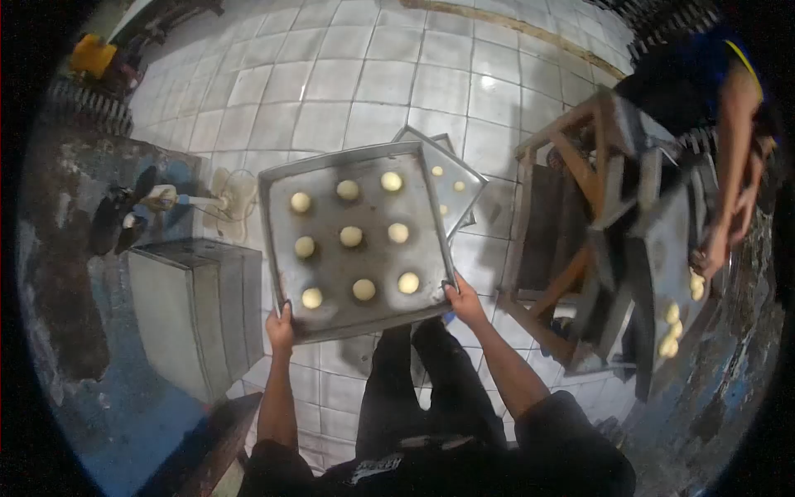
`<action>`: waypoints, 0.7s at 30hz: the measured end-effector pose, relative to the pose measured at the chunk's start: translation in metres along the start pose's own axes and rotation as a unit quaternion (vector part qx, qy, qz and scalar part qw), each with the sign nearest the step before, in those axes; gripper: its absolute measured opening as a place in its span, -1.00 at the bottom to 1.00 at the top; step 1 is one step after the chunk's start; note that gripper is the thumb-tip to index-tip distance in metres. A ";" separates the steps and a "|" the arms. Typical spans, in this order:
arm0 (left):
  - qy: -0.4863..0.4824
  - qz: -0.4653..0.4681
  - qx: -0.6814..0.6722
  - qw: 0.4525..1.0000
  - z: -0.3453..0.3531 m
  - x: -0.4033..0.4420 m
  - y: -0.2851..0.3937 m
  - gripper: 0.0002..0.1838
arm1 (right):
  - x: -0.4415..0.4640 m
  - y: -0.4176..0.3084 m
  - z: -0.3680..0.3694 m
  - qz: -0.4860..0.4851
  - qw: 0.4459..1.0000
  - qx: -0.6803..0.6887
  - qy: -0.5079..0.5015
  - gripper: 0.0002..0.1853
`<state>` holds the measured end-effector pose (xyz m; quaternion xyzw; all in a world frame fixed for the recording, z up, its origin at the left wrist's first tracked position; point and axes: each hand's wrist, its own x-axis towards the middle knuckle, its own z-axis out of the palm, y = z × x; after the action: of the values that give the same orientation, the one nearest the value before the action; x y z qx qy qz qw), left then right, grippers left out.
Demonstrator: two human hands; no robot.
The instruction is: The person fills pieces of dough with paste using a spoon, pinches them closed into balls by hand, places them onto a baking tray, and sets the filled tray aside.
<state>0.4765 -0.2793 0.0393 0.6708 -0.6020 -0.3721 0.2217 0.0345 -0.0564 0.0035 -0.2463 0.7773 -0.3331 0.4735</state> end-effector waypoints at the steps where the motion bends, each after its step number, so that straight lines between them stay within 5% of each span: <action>1: -0.025 0.033 -0.004 0.999 0.031 0.013 0.012 -0.58 | 0.027 0.028 0.007 -0.024 0.999 0.020 0.019 -0.42; 2: -0.061 -0.037 -0.024 0.997 0.059 0.026 0.016 -0.62 | 0.057 0.044 0.005 0.056 0.998 -0.008 0.018 -0.45; 3: -0.055 -0.004 -0.029 0.998 0.099 0.049 -0.025 -0.63 | 0.082 0.052 0.001 0.066 0.998 0.008 0.016 -0.45; 7: -0.122 -0.053 -0.004 0.991 0.232 0.106 -0.085 -0.58 | 0.215 0.228 -0.004 -0.022 0.990 -0.047 0.128 -0.51; 11: -0.095 -0.008 0.074 0.993 0.347 0.142 -0.113 -0.57 | 0.274 0.187 -0.038 0.067 0.973 -0.194 0.106 -0.50; 13: -0.123 0.000 0.093 0.988 0.387 0.158 -0.142 -0.57 | 0.307 0.198 -0.037 0.099 0.984 -0.099 0.110 -0.54; 15: -0.145 0.134 0.173 0.965 0.419 0.166 -0.179 -0.48 | 0.331 0.231 -0.036 0.093 0.987 -0.076 0.102 -0.52; 17: -0.154 0.071 0.108 0.980 0.438 0.166 -0.185 -0.54 | 0.338 0.284 -0.018 0.092 0.990 -0.050 0.098 -0.49; 18: -0.154 0.007 0.040 0.987 0.446 0.162 -0.182 -0.58 | 0.334 0.314 0.000 0.112 0.958 0.026 0.264 -0.45; 20: -0.140 -0.010 0.029 0.990 0.458 0.154 -0.182 -0.59 | 0.311 0.332 0.042 0.186 0.843 0.272 0.424 -0.34; 21: -0.119 -0.025 0.016 0.992 0.460 0.151 -0.182 -0.60 | 0.295 0.342 0.074 0.206 0.812 0.291 0.462 -0.34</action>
<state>0.2413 -0.3248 -0.4187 0.6404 -0.6127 -0.4449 0.1286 -0.0488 -0.0592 -0.4466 0.2522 0.8039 -0.5125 0.1656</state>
